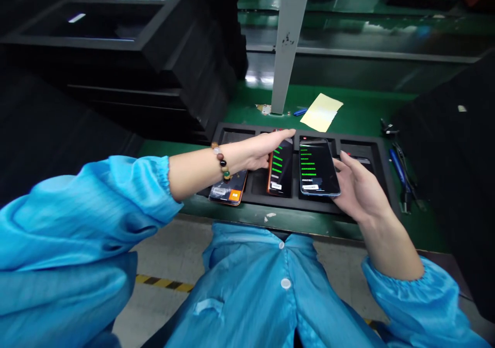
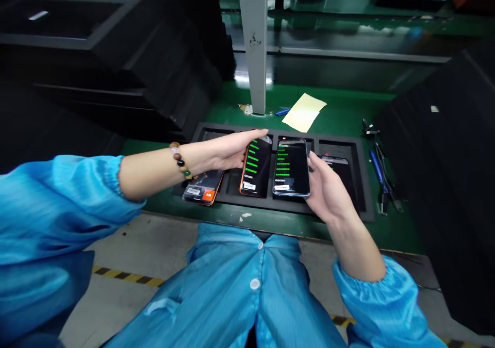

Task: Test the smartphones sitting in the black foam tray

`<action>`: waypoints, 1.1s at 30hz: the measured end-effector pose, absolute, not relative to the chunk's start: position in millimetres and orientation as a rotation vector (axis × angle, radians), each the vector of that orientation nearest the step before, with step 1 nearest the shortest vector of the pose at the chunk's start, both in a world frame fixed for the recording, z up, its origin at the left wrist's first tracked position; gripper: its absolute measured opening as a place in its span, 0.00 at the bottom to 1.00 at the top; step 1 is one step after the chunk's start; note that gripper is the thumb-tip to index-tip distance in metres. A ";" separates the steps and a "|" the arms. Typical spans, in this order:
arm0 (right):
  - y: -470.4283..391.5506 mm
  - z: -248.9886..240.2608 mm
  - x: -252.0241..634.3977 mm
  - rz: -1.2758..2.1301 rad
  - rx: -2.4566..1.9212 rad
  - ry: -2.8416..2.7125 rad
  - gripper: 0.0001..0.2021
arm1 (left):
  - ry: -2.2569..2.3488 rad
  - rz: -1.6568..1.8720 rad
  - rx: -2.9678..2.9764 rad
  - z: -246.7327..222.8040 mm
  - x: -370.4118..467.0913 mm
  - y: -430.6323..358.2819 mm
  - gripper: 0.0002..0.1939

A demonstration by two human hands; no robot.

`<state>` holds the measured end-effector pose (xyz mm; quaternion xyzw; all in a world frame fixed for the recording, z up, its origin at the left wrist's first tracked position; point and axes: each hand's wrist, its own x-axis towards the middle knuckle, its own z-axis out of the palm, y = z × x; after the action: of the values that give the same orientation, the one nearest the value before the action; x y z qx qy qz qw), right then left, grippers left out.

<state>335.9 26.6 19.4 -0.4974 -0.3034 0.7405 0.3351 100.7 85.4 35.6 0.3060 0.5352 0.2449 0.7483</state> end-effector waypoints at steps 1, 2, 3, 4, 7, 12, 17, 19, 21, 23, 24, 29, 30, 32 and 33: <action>25.1 20.0 337.4 1.937 -1.296 -0.814 0.30 | 1.155 0.560 0.645 32.7 99.8 84.1 0.19; 22.8 20.6 339.0 1.943 -1.297 -0.837 0.30 | 1.149 0.574 0.627 30.3 98.1 82.9 0.19; 20.0 21.5 340.5 1.950 -1.298 -0.860 0.31 | 1.151 0.588 0.612 28.9 95.9 82.0 0.20; 16.9 22.5 341.7 1.956 -1.301 -0.878 0.31 | 1.153 0.602 0.597 28.5 93.5 81.1 0.20; 7.8 26.2 342.4 1.949 -1.301 -0.915 0.29 | 1.154 0.635 0.556 33.6 87.8 79.1 0.20; -8.8 26.6 342.5 1.796 -1.298 -0.947 0.27 | 1.176 0.557 0.554 44.5 86.8 70.6 0.24; -33.7 24.9 364.7 1.553 -1.378 -1.041 0.28 | 1.160 0.461 0.519 39.0 89.3 52.2 0.25; -40.1 29.8 377.4 1.435 -1.368 -1.139 0.25 | 1.144 0.475 0.510 37.2 87.2 45.0 0.24; -42.6 36.4 389.6 1.294 -1.344 -1.159 0.22 | 1.133 0.480 0.536 38.7 79.0 39.1 0.23; -41.8 40.8 401.7 1.111 -1.362 -1.123 0.18 | 1.190 0.510 0.645 43.7 62.4 35.4 0.24; -40.3 41.0 408.1 1.015 -1.386 -1.105 0.16 | 1.248 0.540 0.741 47.1 51.4 34.9 0.26; -17.4 10.5 447.9 0.721 -1.456 -1.114 0.16 | 1.550 0.663 1.613 51.7 -0.7 57.6 0.34; -9.6 -1.1 456.9 0.706 -1.462 -1.129 0.19 | 1.575 0.634 1.792 46.0 -4.7 67.6 0.34; 6.6 -25.4 474.1 0.692 -1.500 -1.156 0.29 | 1.608 0.496 2.100 27.6 -4.6 90.7 0.35; 13.7 -36.6 481.6 0.707 -1.546 -1.170 0.34 | 1.629 0.367 2.193 16.4 -1.4 102.2 0.38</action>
<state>481.6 13.7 -36.6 -0.6429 -0.4865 0.2941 0.5133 -1.4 102.2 16.4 0.7810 0.5801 0.1306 0.1912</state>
